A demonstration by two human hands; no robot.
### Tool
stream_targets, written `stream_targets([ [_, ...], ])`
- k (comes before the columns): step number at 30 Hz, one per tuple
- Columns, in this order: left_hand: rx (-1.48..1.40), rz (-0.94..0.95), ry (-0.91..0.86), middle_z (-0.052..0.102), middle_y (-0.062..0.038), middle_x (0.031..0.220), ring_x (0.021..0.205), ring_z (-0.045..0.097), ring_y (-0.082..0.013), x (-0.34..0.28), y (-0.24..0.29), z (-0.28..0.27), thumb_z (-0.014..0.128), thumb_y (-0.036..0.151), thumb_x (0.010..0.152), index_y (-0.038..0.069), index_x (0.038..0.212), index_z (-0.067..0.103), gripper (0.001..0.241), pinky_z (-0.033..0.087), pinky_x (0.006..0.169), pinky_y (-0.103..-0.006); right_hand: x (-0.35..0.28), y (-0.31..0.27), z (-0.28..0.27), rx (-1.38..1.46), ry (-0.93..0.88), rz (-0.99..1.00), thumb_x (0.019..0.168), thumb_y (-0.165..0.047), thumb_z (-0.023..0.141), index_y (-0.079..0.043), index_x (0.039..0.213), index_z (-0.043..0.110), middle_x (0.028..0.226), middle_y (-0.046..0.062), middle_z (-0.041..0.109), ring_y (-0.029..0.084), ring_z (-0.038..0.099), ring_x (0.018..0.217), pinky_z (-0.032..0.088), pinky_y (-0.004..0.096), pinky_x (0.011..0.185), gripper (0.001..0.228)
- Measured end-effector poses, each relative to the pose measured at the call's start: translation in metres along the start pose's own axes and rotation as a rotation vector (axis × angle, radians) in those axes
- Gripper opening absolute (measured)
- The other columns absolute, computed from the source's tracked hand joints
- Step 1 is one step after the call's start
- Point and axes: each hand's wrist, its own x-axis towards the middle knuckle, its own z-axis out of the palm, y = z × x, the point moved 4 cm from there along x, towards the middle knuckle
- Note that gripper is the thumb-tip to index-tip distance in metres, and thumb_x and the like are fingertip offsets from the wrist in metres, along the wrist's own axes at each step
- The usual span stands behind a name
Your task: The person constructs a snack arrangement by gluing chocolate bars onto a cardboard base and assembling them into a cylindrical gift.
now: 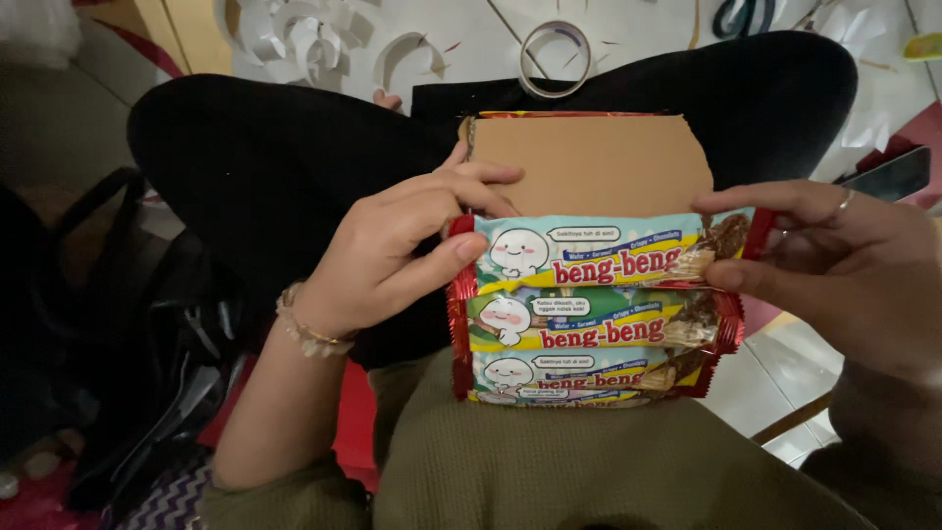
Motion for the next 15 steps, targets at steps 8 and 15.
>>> stream_targets([
  [8, -0.046, 0.018, 0.045, 0.06, -0.017, 0.103, 0.116, 0.056, -0.0407, -0.0011, -0.0015, -0.0019, 0.039, 0.015, 0.097, -0.001, 0.081, 0.046, 0.023, 0.038, 0.108, -0.0539, 0.0003, -0.0019, 0.0025, -0.006, -0.002, -0.052, 0.07, 0.014, 0.059, 0.004, 0.114, 0.057, 0.098, 0.021, 0.067, 0.026, 0.067, 0.092, 0.061, 0.035, 0.083, 0.045],
  [15, -0.091, 0.017, 0.053, 0.06, -0.018, 0.104, 0.117, 0.056, -0.0411, -0.0024, -0.0049, -0.0014, 0.04, 0.013, 0.097, 0.001, 0.078, 0.043, 0.023, 0.036, 0.111, -0.0551, 0.0018, -0.0042, 0.0053, 0.022, -0.024, 0.041, 0.071, 0.014, 0.056, 0.003, 0.114, 0.057, 0.098, 0.024, 0.069, 0.028, 0.069, 0.096, 0.061, 0.038, 0.084, 0.045],
])
